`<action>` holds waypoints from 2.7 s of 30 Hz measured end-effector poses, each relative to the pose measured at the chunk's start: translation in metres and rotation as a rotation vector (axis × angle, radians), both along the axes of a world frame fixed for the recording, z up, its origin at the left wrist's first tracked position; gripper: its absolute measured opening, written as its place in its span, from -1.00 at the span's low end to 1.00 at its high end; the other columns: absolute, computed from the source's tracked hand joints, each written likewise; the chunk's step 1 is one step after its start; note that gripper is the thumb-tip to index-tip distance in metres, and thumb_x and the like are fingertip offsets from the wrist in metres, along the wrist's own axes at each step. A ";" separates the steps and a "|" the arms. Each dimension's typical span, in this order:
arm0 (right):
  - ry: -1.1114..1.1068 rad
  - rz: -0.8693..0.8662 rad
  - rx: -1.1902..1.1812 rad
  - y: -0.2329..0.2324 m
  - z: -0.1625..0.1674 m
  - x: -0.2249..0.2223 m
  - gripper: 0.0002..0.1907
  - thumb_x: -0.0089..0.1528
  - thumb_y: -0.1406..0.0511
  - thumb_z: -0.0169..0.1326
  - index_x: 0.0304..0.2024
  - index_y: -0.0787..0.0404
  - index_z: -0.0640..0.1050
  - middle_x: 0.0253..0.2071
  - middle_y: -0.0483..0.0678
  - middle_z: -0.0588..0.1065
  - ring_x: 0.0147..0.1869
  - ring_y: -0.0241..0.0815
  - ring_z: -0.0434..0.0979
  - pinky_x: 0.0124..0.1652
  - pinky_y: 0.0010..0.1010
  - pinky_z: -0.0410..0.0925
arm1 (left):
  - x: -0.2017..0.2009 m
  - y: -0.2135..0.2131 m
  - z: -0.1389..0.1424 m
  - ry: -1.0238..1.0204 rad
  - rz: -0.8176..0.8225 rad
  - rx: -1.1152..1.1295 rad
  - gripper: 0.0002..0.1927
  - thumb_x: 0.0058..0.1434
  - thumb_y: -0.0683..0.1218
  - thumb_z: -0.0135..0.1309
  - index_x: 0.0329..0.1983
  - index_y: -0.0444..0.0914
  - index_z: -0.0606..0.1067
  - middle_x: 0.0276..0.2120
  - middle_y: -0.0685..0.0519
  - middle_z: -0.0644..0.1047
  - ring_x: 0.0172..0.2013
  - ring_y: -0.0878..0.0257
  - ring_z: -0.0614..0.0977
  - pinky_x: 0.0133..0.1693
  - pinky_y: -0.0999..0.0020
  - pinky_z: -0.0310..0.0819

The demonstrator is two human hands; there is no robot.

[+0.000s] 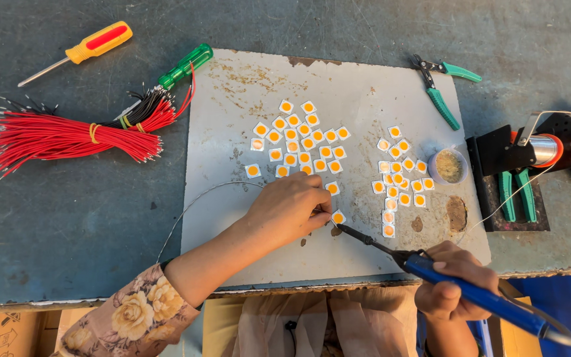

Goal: The person uses a soldering iron to attach wires to small square LED modules arranged on a work surface. They repeatedly position the wire, apply the soldering iron, and move to the next LED. The person handles the soldering iron and wire throughout the clip.

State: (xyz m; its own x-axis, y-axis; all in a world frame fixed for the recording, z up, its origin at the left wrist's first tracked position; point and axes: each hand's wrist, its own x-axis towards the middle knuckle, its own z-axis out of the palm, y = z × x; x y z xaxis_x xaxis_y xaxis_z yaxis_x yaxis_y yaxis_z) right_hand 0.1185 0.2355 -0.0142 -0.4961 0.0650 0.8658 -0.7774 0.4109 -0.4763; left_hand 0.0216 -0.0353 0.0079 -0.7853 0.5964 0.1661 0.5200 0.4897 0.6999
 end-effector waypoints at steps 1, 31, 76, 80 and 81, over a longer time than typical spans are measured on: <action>0.012 0.018 0.039 0.002 -0.001 0.001 -0.54 0.43 0.04 -0.03 -0.20 0.31 0.23 -0.54 -0.03 0.29 -0.63 -0.30 0.30 -0.63 -0.44 0.30 | -0.001 0.000 0.001 -0.021 -0.002 -0.006 -0.91 0.08 -0.06 0.25 -0.40 -0.16 0.63 -0.37 0.13 0.55 -0.22 0.15 0.59 -0.24 0.17 0.49; -0.201 -0.222 -0.914 0.112 -0.029 0.046 -0.57 0.57 -0.07 -0.12 -0.10 0.12 0.37 -0.33 -0.13 0.30 -0.46 -0.23 0.22 -0.48 -0.44 0.12 | -0.030 0.067 0.013 0.167 -0.116 0.087 -0.90 0.18 -0.09 0.23 -0.31 -0.18 0.56 -0.36 0.10 0.63 -0.17 0.08 0.59 -0.14 0.14 0.46; -0.285 -0.087 -0.358 -0.004 -0.013 -0.036 -0.49 0.48 -0.05 0.03 -0.07 0.28 0.31 -0.34 0.03 0.36 -0.54 -0.28 0.38 -0.61 -0.57 0.27 | -0.011 0.002 0.004 -0.147 0.196 -0.032 -0.89 0.21 -0.03 0.18 -0.31 -0.15 0.57 -0.39 0.12 0.51 -0.35 0.17 0.64 -0.34 0.17 0.48; -0.298 -0.089 -0.342 -0.003 -0.012 -0.035 -0.49 0.49 -0.05 0.03 -0.06 0.27 0.31 -0.32 0.04 0.38 -0.53 -0.26 0.40 -0.59 -0.56 0.29 | -0.011 0.003 -0.001 -0.082 0.191 -0.007 -0.89 0.19 -0.04 0.20 -0.33 -0.16 0.57 -0.38 0.11 0.51 -0.34 0.15 0.63 -0.33 0.17 0.48; -0.300 -0.091 -0.336 -0.003 -0.013 -0.035 -0.49 0.48 -0.06 0.03 -0.06 0.27 0.31 -0.34 0.04 0.38 -0.54 -0.26 0.40 -0.60 -0.56 0.28 | -0.011 0.003 -0.002 -0.085 0.189 -0.012 -0.89 0.20 -0.04 0.20 -0.33 -0.16 0.57 -0.38 0.11 0.51 -0.34 0.15 0.63 -0.33 0.16 0.48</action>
State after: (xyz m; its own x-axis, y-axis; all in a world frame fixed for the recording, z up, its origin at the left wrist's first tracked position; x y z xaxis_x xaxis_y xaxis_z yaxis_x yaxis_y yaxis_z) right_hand 0.0830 0.2327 -0.0267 -0.7011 0.3726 0.6080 -0.5522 0.2558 -0.7935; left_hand 0.0105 -0.0327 0.0062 -0.8944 0.4384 0.0881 0.3570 0.5815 0.7310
